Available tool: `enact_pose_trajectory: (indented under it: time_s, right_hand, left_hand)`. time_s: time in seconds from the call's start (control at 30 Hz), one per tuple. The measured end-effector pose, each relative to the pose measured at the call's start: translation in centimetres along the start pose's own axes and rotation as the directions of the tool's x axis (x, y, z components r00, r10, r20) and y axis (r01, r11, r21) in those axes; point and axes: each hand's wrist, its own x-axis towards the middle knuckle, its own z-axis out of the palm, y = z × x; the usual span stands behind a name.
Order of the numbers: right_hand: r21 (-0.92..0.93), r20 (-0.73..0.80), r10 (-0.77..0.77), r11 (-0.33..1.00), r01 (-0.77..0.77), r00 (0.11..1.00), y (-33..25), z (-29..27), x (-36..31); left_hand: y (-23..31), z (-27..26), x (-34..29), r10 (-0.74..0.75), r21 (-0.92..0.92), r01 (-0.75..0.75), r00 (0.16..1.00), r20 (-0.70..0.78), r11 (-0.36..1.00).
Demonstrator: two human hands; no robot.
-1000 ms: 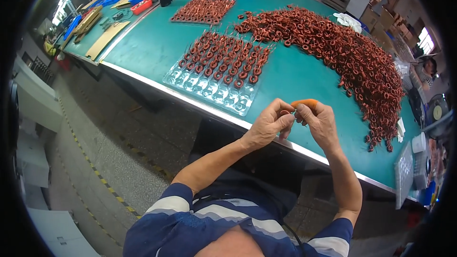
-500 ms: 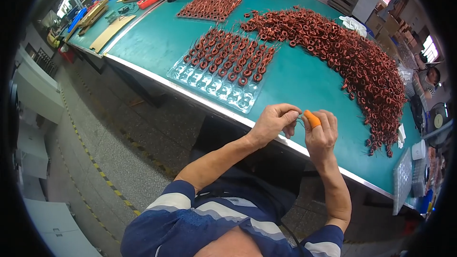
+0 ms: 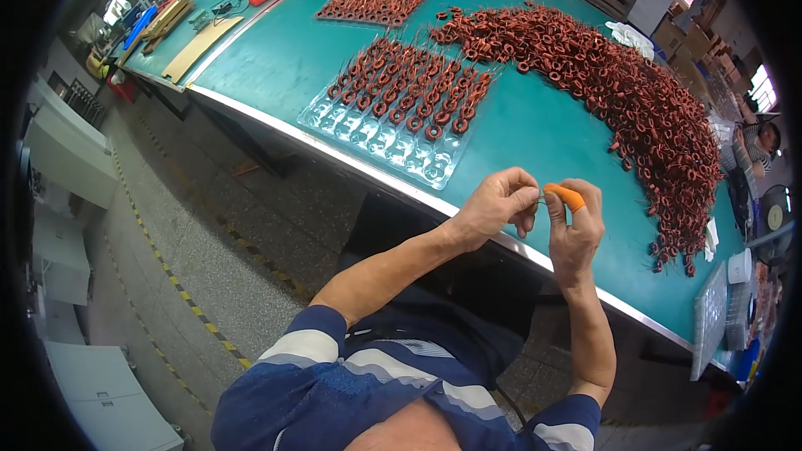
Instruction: The recorder is using a small finger-mounted tool to strip the ends of copper wires on small electronic inductor components.
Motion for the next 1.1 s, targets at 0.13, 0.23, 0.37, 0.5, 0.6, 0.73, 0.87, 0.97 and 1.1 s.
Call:
enact_pose_trajectory:
  time_s: [0.13, 0.23, 0.37, 0.5, 0.6, 0.73, 0.87, 0.97, 1.1]
  right_hand:
    - [0.372, 0.149, 0.344, 0.849, -0.375, 0.927, 0.8, 0.3, 0.0]
    - [0.589, 0.235, 0.404, 0.665, -0.460, 0.884, 1.3, 0.9, 0.6]
    - [0.659, 0.307, 0.517, 0.490, -0.570, 0.799, 2.3, 1.8, 0.3]
    - [0.689, 0.202, 0.564, 0.499, -0.525, 0.801, 1.3, 2.0, -0.3]
    - [0.672, 0.377, 0.510, 0.424, -0.607, 0.774, 2.2, 2.0, -1.5]
    - [0.653, 0.390, 0.508, 0.436, -0.620, 0.768, 1.9, 2.8, -2.0]
    - [0.476, 0.151, 0.483, 0.729, -0.492, 0.862, 0.8, 2.7, -1.7]
    - [0.473, 0.121, 0.495, 0.734, -0.489, 0.860, -1.6, 0.9, -0.8]
    - [0.616, 0.324, 0.567, 0.481, -0.624, 0.757, 0.2, 1.1, -0.9]
  left_hand:
    - [0.2, 0.7, -0.4, 0.060, 0.022, -0.059, 0.998, -0.036, 0.998]
    - [0.4, 0.8, -0.5, 0.082, 0.005, -0.082, 0.994, -0.071, 0.997]
    - [0.7, 0.7, -0.4, 0.128, 0.114, -0.122, 0.991, -0.046, 0.986]
    - [0.8, 0.0, -0.5, 0.179, 0.326, -0.174, 0.984, 0.012, 0.929]
    - [0.6, -0.5, -0.4, 0.176, 0.277, -0.163, 0.984, -0.024, 0.947]
    - [0.5, -0.1, -0.5, 0.210, 0.302, -0.205, 0.978, 0.017, 0.931]
    - [1.1, 0.3, -0.7, 0.263, 0.462, -0.232, 0.965, -0.002, 0.856]
    - [1.0, 0.0, -1.4, 0.427, 0.625, -0.358, 0.903, 0.044, 0.693]
    - [1.7, -0.6, -1.5, 0.215, 0.466, -0.202, 0.976, 0.026, 0.861]
